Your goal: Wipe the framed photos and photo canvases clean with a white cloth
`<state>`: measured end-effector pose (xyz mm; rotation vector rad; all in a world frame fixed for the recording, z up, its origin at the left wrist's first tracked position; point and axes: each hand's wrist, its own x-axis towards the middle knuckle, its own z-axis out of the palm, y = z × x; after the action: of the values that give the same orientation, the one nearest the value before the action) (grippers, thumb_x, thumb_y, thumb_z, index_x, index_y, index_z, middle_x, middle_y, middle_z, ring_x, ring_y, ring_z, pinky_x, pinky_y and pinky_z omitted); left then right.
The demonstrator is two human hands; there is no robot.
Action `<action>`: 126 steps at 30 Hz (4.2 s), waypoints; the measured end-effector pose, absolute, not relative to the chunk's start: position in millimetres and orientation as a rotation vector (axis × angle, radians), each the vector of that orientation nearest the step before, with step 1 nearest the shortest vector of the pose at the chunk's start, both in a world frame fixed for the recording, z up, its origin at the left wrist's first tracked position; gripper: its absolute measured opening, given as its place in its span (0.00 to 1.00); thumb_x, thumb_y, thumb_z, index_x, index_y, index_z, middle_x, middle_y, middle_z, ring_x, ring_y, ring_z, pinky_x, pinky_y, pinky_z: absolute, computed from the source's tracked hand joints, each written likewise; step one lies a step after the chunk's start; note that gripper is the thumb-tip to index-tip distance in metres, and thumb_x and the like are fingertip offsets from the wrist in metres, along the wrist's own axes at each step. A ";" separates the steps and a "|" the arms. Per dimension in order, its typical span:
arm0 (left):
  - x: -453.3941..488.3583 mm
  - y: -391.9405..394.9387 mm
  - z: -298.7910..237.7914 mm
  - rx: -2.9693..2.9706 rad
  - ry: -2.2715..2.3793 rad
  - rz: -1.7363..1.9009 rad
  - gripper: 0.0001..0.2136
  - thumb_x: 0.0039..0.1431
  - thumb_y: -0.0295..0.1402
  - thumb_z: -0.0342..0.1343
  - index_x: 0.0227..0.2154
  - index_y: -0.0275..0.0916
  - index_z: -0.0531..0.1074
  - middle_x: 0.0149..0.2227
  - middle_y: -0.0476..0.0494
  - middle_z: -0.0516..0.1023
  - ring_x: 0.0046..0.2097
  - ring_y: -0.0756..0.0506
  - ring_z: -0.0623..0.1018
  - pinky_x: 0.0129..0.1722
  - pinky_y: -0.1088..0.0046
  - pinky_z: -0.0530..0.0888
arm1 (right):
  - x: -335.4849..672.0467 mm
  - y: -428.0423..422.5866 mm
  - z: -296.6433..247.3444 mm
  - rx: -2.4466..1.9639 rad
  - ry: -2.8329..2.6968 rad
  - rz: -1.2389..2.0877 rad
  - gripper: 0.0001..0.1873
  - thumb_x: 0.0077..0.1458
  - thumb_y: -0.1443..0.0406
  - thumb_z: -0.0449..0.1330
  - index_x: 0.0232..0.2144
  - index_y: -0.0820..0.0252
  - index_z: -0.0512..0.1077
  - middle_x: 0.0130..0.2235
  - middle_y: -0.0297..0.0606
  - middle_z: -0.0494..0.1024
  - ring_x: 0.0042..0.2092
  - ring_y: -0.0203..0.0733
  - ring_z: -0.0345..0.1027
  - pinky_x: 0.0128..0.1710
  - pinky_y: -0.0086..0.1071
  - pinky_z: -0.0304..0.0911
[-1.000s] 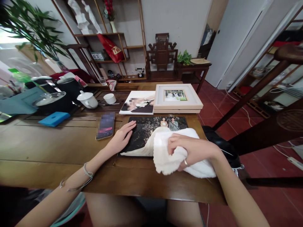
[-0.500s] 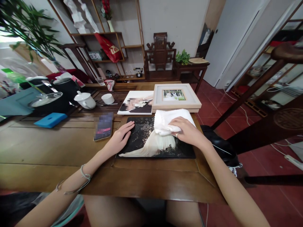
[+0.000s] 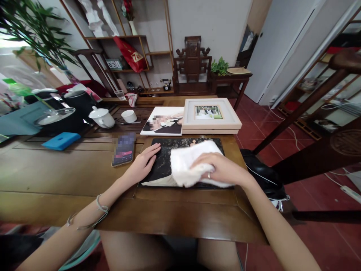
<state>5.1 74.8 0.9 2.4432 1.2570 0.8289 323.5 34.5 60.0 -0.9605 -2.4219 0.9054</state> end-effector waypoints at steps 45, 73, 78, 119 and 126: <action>5.3 74.7 -1.6 2.441 1.273 0.835 0.20 0.66 0.30 0.41 0.56 0.32 0.69 0.62 0.33 0.67 0.65 0.39 0.65 0.65 0.52 0.63 | 251.3 -13.4 87.1 -1.158 -2.828 0.451 0.24 0.47 0.75 0.55 0.48 0.61 0.75 0.51 0.50 0.77 0.52 0.58 0.69 0.50 0.51 0.67; 5.1 75.1 0.0 2.436 1.239 0.836 0.19 0.65 0.28 0.42 0.55 0.31 0.70 0.62 0.32 0.67 0.65 0.38 0.65 0.64 0.52 0.63 | 243.8 44.4 48.7 -1.307 -2.497 0.140 0.22 0.60 0.59 0.57 0.53 0.63 0.71 0.58 0.54 0.68 0.60 0.60 0.57 0.58 0.55 0.55; 5.7 75.5 -0.7 2.426 1.256 0.847 0.19 0.65 0.28 0.42 0.55 0.32 0.70 0.62 0.33 0.67 0.64 0.39 0.65 0.64 0.52 0.63 | 247.3 52.6 47.4 -1.166 -2.570 0.217 0.15 0.57 0.63 0.58 0.47 0.62 0.73 0.68 0.49 0.53 0.70 0.59 0.35 0.65 0.60 0.38; 4.1 74.4 2.1 2.504 1.240 0.828 0.19 0.66 0.26 0.42 0.55 0.32 0.69 0.59 0.32 0.69 0.63 0.39 0.67 0.63 0.54 0.66 | 206.1 122.1 74.8 -1.350 -2.118 0.912 0.14 0.57 0.63 0.57 0.44 0.61 0.75 0.49 0.43 0.79 0.49 0.51 0.71 0.50 0.40 0.62; 4.5 74.5 -0.4 2.489 1.245 0.803 0.19 0.66 0.28 0.41 0.56 0.30 0.68 0.62 0.31 0.66 0.65 0.39 0.64 0.65 0.52 0.63 | 283.7 82.2 52.5 -1.488 -2.070 0.622 0.18 0.58 0.59 0.54 0.47 0.58 0.75 0.50 0.44 0.78 0.50 0.54 0.71 0.53 0.46 0.62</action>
<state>4.5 74.5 -0.4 2.4888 1.2451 0.8034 283.7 82.2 52.5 -1.4884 -2.0697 0.6215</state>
